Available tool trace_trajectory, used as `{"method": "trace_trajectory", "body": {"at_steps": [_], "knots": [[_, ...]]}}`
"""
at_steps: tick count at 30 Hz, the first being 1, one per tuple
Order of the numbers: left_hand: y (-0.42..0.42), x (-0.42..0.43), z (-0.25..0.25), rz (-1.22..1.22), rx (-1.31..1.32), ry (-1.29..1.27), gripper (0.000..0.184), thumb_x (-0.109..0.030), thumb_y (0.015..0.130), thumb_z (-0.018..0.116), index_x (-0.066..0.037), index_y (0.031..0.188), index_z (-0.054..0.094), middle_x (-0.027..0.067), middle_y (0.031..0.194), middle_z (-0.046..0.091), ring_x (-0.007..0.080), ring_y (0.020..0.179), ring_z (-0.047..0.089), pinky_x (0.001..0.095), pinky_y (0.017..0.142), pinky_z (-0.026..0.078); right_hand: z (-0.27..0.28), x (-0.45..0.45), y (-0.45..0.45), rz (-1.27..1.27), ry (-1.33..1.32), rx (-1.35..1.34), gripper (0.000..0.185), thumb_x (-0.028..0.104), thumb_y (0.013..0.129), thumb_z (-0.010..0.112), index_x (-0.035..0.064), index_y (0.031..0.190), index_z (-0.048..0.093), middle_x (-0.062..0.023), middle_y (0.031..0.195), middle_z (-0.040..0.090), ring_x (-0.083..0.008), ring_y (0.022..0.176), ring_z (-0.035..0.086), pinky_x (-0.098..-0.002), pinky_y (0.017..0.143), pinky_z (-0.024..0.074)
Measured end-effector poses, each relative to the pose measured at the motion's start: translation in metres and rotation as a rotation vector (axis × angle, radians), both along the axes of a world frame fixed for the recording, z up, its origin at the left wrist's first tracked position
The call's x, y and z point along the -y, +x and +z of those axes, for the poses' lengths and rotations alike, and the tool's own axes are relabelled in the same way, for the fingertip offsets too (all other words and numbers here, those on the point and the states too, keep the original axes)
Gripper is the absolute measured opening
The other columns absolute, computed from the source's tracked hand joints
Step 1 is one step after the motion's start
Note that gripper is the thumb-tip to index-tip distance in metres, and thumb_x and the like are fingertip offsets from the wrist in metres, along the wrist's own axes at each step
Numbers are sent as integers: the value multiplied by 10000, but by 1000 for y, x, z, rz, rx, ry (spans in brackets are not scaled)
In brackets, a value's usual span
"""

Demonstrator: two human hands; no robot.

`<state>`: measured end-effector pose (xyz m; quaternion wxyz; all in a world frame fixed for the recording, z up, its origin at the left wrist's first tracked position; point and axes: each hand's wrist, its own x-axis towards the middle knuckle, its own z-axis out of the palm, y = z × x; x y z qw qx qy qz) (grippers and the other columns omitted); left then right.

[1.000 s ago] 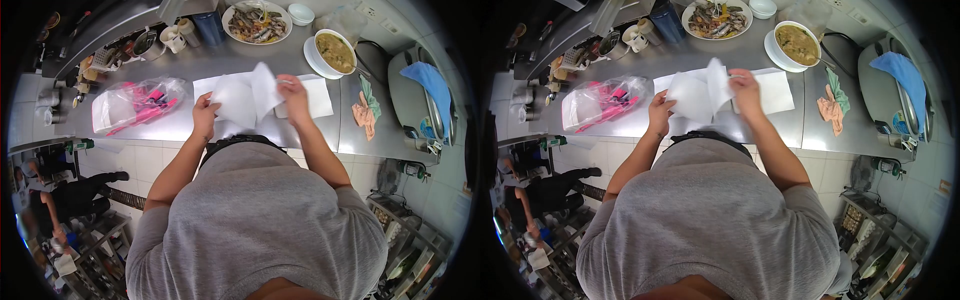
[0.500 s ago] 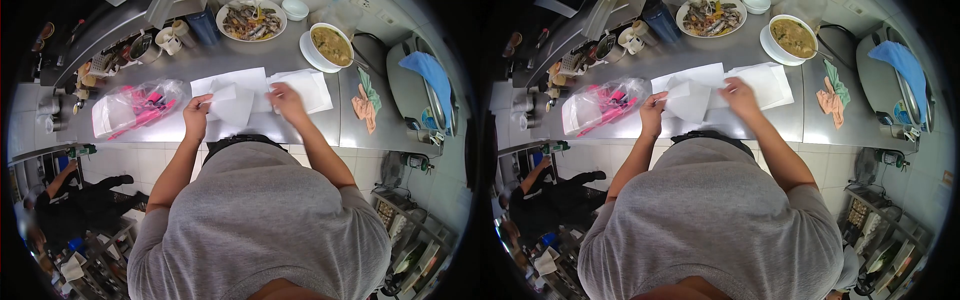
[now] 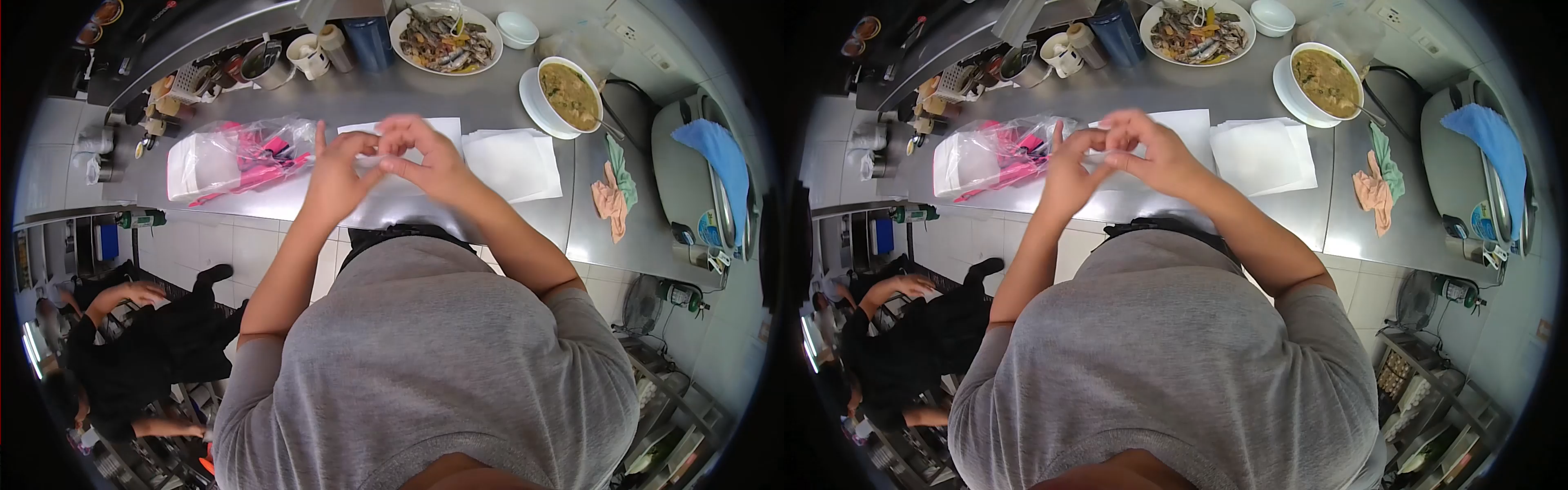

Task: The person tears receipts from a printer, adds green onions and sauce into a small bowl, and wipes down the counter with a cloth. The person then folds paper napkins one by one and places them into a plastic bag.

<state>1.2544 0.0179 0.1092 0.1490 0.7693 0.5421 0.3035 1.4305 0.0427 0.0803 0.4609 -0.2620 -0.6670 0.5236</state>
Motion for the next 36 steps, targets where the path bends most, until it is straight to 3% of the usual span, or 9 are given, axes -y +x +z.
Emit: {"method": "trace_trajectory", "body": {"at_steps": [1,2,5,8,11,14,20,32,36], "knots": [[-9,-7,2,-24,23,-111,216,-206,771,735,-56,912,669,66,877,675,294,824,627,446,1097,280,7,-2,-1,-19,41,-92,453,122,789,699,34,1200,531,-80,931,625,-185,916,594,-322,842,464],[-18,-14,-1,-8,79,25,168,-197,812,713,-41,838,656,43,782,672,202,761,629,397,977,422,7,-5,4,15,7,37,488,151,755,726,25,1193,550,-106,974,632,-206,948,596,-332,867,456],[-40,-25,-6,267,646,-224,169,-187,845,694,-25,852,644,20,777,665,110,711,600,294,769,499,-9,-21,28,260,-137,606,504,169,707,752,4,1159,599,-150,1057,647,-253,964,616,-349,884,456],[-72,-40,-54,359,842,-317,214,-205,860,683,0,880,625,7,788,657,72,689,568,227,616,458,-36,-36,49,149,-301,705,471,194,700,736,-21,1105,624,-181,1035,654,-274,960,614,-342,879,459],[-83,-55,-129,450,432,-388,240,-223,864,669,6,902,608,36,763,655,103,676,574,272,606,449,-75,-55,66,-168,-397,617,418,157,740,656,-14,1120,624,-219,1033,652,-321,974,623,-352,896,464],[-70,-74,-183,379,428,-362,256,-235,858,656,9,897,594,97,730,640,188,656,596,342,602,448,-132,-76,66,-433,-38,943,348,76,754,562,-41,1077,622,-242,1011,650,-364,991,617,-380,889,473],[-63,-83,-177,418,103,-371,280,-257,838,660,6,915,598,186,735,620,352,681,595,419,634,452,-127,-65,51,-629,-168,968,284,8,761,466,-37,1022,567,-267,928,650,-417,912,624,-442,818,497],[-58,-86,-179,455,-2,-305,319,-280,858,639,2,998,595,220,859,656,395,824,633,459,715,488,-140,-64,48,-657,-230,983,331,19,830,417,-5,1158,453,-280,893,648,-438,886,629,-483,822,488],[-54,-82,-179,464,-66,-276,309,-292,879,609,-15,1015,584,222,913,657,404,851,629,468,731,491,-115,-57,39,-635,-205,1068,316,53,841,469,24,1156,489,-262,1115,591,-403,1049,574,-469,855,477]]}}
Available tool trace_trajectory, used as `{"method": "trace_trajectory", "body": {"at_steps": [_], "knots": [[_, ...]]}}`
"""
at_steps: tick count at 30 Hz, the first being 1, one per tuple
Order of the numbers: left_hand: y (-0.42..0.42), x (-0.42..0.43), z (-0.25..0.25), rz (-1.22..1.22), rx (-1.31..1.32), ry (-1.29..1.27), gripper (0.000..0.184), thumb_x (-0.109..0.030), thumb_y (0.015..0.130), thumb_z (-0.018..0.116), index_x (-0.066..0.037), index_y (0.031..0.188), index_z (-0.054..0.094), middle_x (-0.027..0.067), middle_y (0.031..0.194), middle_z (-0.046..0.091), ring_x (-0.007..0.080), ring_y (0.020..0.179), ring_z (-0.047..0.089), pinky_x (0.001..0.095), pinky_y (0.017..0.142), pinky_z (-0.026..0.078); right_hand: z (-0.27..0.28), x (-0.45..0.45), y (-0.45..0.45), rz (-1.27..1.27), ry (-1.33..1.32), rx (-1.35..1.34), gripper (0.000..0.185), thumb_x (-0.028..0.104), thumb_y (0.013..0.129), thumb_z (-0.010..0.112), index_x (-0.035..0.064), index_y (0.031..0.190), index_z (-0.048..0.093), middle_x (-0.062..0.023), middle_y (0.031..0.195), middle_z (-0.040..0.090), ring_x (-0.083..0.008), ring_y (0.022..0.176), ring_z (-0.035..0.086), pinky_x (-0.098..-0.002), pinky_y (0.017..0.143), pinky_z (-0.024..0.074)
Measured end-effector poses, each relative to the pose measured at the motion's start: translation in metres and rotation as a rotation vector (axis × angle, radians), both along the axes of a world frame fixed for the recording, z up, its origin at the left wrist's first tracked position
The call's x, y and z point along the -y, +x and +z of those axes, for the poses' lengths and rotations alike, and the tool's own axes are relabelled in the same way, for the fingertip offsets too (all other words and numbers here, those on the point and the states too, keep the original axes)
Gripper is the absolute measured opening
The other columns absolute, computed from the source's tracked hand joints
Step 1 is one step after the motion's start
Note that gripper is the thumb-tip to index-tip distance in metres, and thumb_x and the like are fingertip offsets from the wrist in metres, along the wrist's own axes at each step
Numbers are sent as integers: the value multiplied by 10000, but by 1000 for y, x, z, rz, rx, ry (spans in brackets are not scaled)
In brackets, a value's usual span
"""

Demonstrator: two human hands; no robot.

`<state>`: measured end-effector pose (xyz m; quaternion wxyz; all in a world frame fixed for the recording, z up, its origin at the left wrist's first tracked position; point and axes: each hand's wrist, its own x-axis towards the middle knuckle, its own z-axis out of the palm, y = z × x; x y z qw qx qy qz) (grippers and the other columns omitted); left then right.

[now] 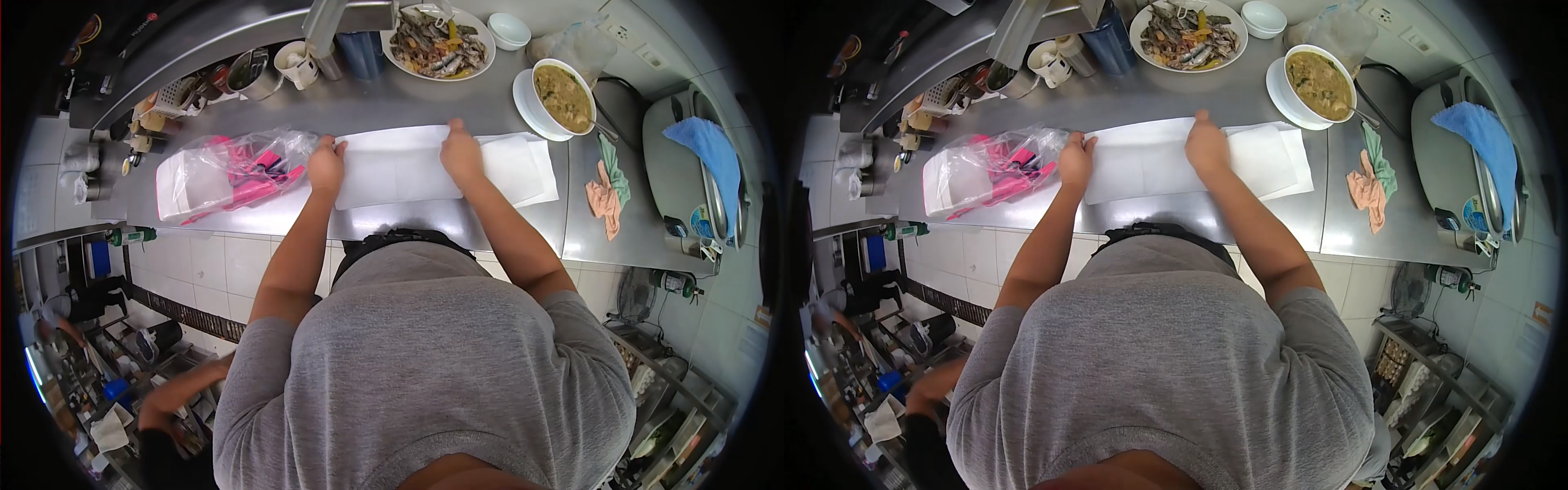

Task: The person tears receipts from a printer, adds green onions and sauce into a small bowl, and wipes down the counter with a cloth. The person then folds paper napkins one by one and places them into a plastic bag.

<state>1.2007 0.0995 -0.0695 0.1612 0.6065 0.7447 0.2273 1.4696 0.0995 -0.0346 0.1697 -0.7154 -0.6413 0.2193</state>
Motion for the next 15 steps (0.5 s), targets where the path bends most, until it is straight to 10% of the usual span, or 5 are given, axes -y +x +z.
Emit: {"method": "trace_trajectory", "body": {"at_steps": [8,11,15], "knots": [[-2,-1,-13,-73,-70,71,293,-298,921,544,-36,1052,545,223,913,654,431,836,619,500,727,485,-43,50,-32,386,444,163,501,304,879,565,59,1307,475,-178,1424,379,-334,1330,335,-527,1080,251],[6,0,21,-35,-123,-235,316,-307,918,545,-64,1120,533,216,1069,628,396,963,602,469,784,476,-45,50,-32,364,459,175,548,346,883,561,56,1335,452,-183,1424,377,-344,1337,329,-528,1095,233],[32,5,7,-402,-291,191,464,-369,912,536,-136,1306,463,150,1395,412,360,1294,360,527,1012,316,-45,49,-33,367,408,150,524,298,867,585,48,1312,466,-192,1422,377,-347,1351,309,-537,1096,224]]}}
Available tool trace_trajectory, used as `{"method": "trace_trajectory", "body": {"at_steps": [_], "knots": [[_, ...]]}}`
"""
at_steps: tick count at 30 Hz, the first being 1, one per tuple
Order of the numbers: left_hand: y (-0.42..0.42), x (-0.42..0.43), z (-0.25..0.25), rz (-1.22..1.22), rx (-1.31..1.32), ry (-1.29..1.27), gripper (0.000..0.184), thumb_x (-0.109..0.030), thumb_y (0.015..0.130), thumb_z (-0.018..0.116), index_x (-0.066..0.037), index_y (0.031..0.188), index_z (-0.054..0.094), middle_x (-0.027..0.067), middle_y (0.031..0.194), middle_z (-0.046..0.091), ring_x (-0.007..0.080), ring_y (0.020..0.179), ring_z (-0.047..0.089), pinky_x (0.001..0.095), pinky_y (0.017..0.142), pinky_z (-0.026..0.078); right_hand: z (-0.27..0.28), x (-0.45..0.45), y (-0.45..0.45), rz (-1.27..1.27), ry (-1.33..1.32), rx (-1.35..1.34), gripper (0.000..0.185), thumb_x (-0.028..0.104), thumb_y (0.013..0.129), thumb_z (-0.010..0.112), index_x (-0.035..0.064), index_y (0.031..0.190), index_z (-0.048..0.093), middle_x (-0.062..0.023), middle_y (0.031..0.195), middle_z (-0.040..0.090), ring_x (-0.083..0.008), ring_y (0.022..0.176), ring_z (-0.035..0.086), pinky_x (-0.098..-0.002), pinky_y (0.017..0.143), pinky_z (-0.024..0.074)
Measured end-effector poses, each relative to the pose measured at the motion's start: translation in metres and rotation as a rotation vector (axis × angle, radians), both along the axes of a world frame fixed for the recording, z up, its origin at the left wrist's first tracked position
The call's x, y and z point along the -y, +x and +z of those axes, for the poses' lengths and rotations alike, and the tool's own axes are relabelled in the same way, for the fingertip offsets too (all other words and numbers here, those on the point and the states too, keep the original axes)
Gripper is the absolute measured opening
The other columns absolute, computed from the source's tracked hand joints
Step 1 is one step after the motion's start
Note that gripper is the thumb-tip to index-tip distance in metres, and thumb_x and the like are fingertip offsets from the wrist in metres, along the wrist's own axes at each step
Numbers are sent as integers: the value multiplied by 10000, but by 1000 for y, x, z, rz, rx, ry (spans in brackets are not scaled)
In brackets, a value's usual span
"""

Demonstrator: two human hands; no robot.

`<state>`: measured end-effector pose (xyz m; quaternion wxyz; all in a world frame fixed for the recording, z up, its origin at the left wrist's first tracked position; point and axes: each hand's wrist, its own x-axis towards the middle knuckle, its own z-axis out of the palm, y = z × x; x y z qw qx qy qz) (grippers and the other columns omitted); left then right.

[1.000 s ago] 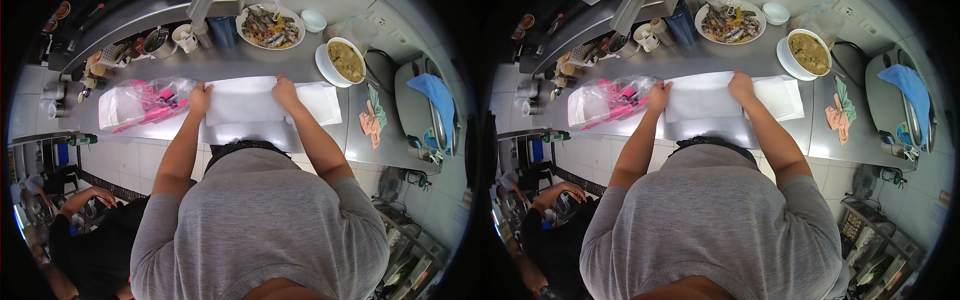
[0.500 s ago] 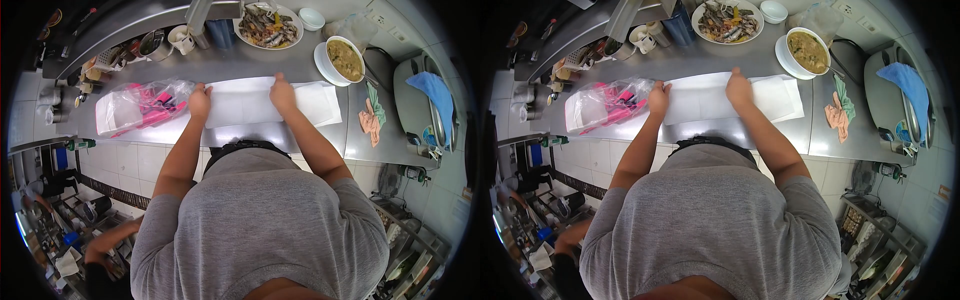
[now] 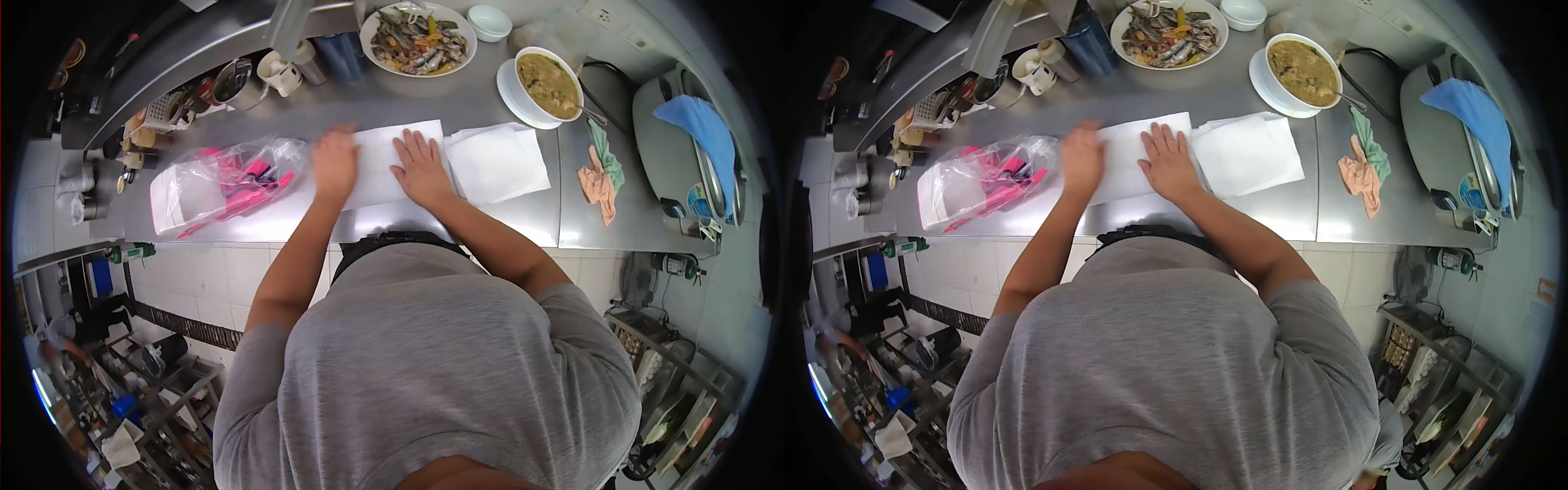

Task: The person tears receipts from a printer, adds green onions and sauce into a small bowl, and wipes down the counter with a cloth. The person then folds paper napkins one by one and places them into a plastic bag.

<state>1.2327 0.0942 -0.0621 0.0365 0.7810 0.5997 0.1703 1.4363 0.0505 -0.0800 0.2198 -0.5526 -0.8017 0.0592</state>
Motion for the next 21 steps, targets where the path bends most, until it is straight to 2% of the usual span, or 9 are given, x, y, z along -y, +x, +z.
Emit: {"method": "trace_trajectory", "body": {"at_steps": [2,5,7,10,12,15,18,19,21], "knots": [[34,23,1,-298,-279,-2,573,-434,907,522,-177,1402,395,98,1517,259,347,1408,182,589,1095,172,4,0,0,7,-78,-36,508,254,847,605,42,1291,482,-201,1422,374,-350,1364,288,-541,1103,212],[40,42,-9,-275,-153,-164,689,-533,887,495,-193,1460,317,65,1556,174,332,1440,78,655,1085,35,49,13,19,-52,-37,-79,467,190,752,679,34,1172,547,-195,1289,461,-360,1245,391,-501,1012,305],[39,41,-11,-281,-152,-177,719,-549,879,500,-187,1467,297,72,1563,147,338,1440,80,647,1086,28,84,33,34,-183,14,-53,413,182,726,696,40,1091,565,-162,1180,504,-342,1118,454,-463,919,347],[42,39,3,-277,-150,-293,750,-552,880,504,-150,1471,277,110,1563,128,337,1441,74,608,1106,28,91,43,58,-308,-301,149,378,172,730,689,45,1068,576,-153,1181,510,-329,1105,467,-459,907,359],[48,36,21,-279,-134,-408,766,-552,886,496,-117,1472,263,138,1561,115,333,1442,67,574,1123,45,76,39,73,-326,-201,58,222,143,736,699,20,904,623,-124,969,602,-292,903,575,-397,788,436],[62,38,38,-428,593,-549,831,-613,905,415,-81,1493,168,164,1562,79,304,1447,60,516,1141,73,107,40,73,-394,-404,-595,130,105,813,682,-22,823,655,-80,776,646,-177,683,618,-307,639,480],[88,62,93,-222,1381,-1126,879,-681,907,298,-83,1506,63,152,1566,60,274,1447,69,494,1144,86,117,38,60,-322,-608,-1048,137,103,877,638,-30,898,660,-72,843,657,-138,729,615,-283,671,493],[93,63,102,-331,1440,-1186,944,-759,865,187,-95,1506,-6,134,1568,55,266,1444,72,492,1142,67,121,39,55,-286,-685,-1176,138,103,886,629,-30,910,655,-72,842,655,-141,731,617,-279,683,497],[93,69,121,-226,1466,-1197,959,-778,851,159,-96,1508,6,123,1565,77,261,1439,95,476,1143,66,131,40,44,-205,-841,-1432,141,104,903,613,-30,933,646,-71,839,650,-148,734,620,-271,707,505]]}}
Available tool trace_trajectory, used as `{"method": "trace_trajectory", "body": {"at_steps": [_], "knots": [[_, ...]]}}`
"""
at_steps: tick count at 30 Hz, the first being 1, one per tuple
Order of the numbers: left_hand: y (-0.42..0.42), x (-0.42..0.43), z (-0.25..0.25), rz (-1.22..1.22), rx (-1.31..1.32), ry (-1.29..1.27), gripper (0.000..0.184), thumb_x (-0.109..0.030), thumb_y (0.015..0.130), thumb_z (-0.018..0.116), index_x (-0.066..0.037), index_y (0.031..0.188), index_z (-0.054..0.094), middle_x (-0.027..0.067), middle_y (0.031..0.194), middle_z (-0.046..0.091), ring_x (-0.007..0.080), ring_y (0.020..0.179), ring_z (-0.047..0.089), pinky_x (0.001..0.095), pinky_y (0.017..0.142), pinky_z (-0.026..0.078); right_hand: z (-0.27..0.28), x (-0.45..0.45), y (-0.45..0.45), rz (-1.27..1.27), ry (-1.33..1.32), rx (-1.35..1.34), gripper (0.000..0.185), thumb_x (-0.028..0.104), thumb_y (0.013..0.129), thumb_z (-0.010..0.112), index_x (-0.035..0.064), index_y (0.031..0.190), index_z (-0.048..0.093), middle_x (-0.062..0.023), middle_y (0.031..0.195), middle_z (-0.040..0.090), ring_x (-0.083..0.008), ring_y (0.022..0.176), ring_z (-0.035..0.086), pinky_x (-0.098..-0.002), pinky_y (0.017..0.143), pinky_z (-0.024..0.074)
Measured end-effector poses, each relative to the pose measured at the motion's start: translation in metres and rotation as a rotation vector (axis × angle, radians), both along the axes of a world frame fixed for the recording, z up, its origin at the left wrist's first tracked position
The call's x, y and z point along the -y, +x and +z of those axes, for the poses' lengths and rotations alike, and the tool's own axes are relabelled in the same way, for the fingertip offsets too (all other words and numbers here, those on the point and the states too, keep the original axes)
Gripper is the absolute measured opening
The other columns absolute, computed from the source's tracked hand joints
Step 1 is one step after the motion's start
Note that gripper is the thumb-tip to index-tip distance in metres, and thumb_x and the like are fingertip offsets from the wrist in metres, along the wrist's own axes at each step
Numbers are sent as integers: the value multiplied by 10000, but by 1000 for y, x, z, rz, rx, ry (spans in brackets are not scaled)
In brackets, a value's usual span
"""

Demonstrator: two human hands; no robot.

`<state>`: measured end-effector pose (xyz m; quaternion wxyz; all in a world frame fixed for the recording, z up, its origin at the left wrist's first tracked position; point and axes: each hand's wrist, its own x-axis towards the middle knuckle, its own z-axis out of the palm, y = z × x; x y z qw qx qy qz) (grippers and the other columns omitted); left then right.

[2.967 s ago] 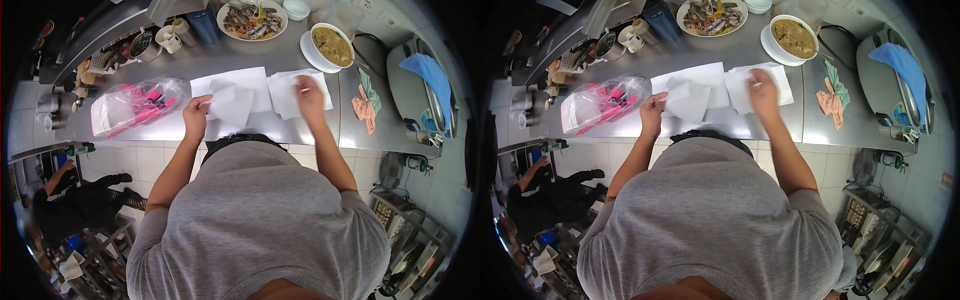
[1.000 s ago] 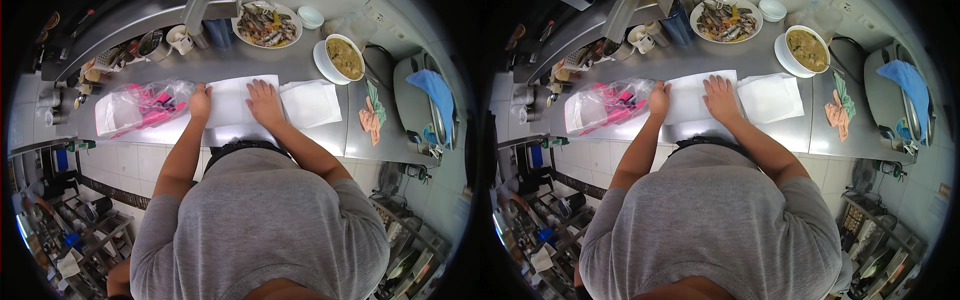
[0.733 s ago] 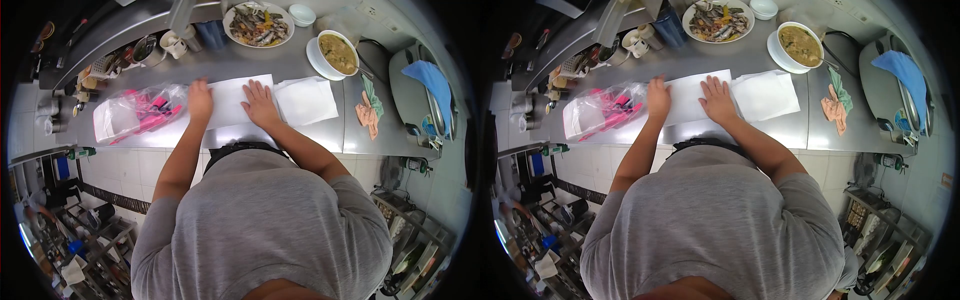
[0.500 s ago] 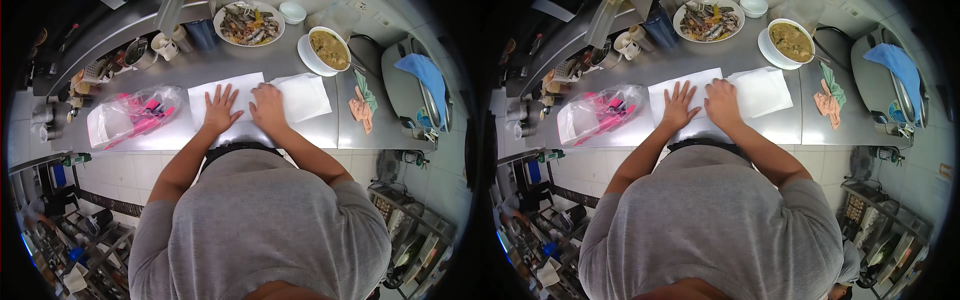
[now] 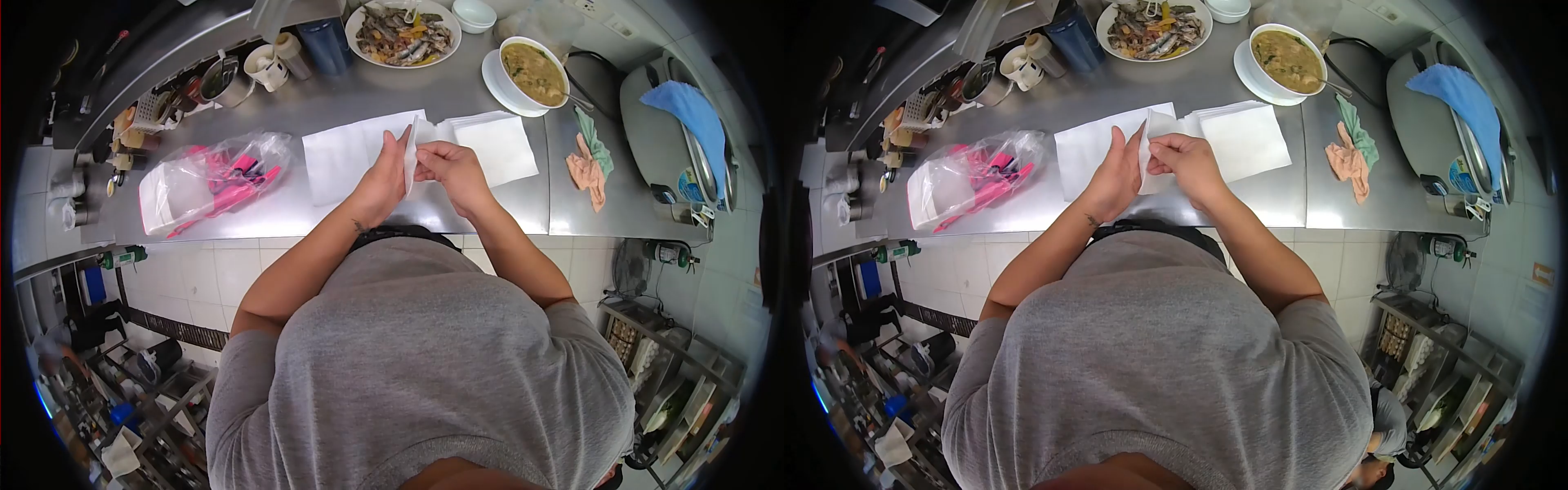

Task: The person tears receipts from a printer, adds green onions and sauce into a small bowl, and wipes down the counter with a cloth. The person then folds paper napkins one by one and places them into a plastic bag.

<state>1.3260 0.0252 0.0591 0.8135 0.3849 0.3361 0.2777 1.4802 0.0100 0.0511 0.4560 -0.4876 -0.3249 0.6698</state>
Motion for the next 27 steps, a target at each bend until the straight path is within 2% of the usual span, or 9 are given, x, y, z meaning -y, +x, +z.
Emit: {"method": "trace_trajectory", "body": {"at_steps": [4,7,10,16,19,22,24,25,27], "knots": [[-8,3,1,61,28,-71,981,-804,830,121,-104,1511,34,102,1547,164,240,1419,157,433,1141,82,3,-2,-10,31,-55,-77,159,128,904,617,-23,956,620,-70,820,634,-151,736,618,-275,727,514],[-9,5,0,74,116,-25,961,-793,841,133,-109,1512,59,92,1522,235,229,1403,193,413,1139,99,-3,-4,-12,53,-54,-104,157,138,911,608,-15,945,611,-60,812,623,-151,736,617,-278,723,513],[-11,7,-2,63,140,-19,928,-755,871,123,-93,1507,-15,129,1559,92,237,1442,51,395,1149,25,-2,-4,-13,69,-61,-127,155,141,917,598,-13,935,609,-57,809,616,-155,735,616,-279,721,514],[-7,13,4,124,54,-15,896,-719,900,198,-94,1509,-4,126,1548,138,235,1432,94,378,1146,83,-8,-4,-13,66,-62,-168,139,127,902,609,-11,902,628,-68,799,628,-156,713,619,-275,682,517],[-3,13,1,203,92,-113,773,-603,954,319,-56,1482,182,125,1452,342,224,1367,257,365,1126,151,-12,-4,-13,63,-53,-128,125,120,901,603,-3,894,629,-60,797,628,-152,713,617,-277,677,514],[-6,5,-3,261,-140,-132,578,-430,973,439,4,1348,360,107,1211,547,186,1157,493,349,1023,336,-17,-3,-16,94,44,29,113,120,913,584,14,897,619,-51,797,621,-145,721,614,-283,682,510],[-9,2,-6,302,-57,-194,463,-340,959,492,19,1243,425,88,1067,582,173,1004,561,334,910,420,-18,1,-19,115,165,217,105,130,927,566,33,902,599,-41,800,608,-139,730,611,-289,690,506],[-11,-1,-8,322,-16,-225,406,-296,952,518,27,1191,458,78,995,599,167,928,595,326,853,462,-20,2,-21,54,197,219,103,132,934,555,36,921,589,-46,805,608,-144,729,612,-295,695,509],[-15,-7,-24,578,-21,-180,357,-238,935,559,36,1150,483,87,954,596,187,870,613,322,771,505,-22,3,-22,-69,260,223,101,136,946,535,40,958,568,-57,817,606,-155,727,614,-306,706,514]]}}
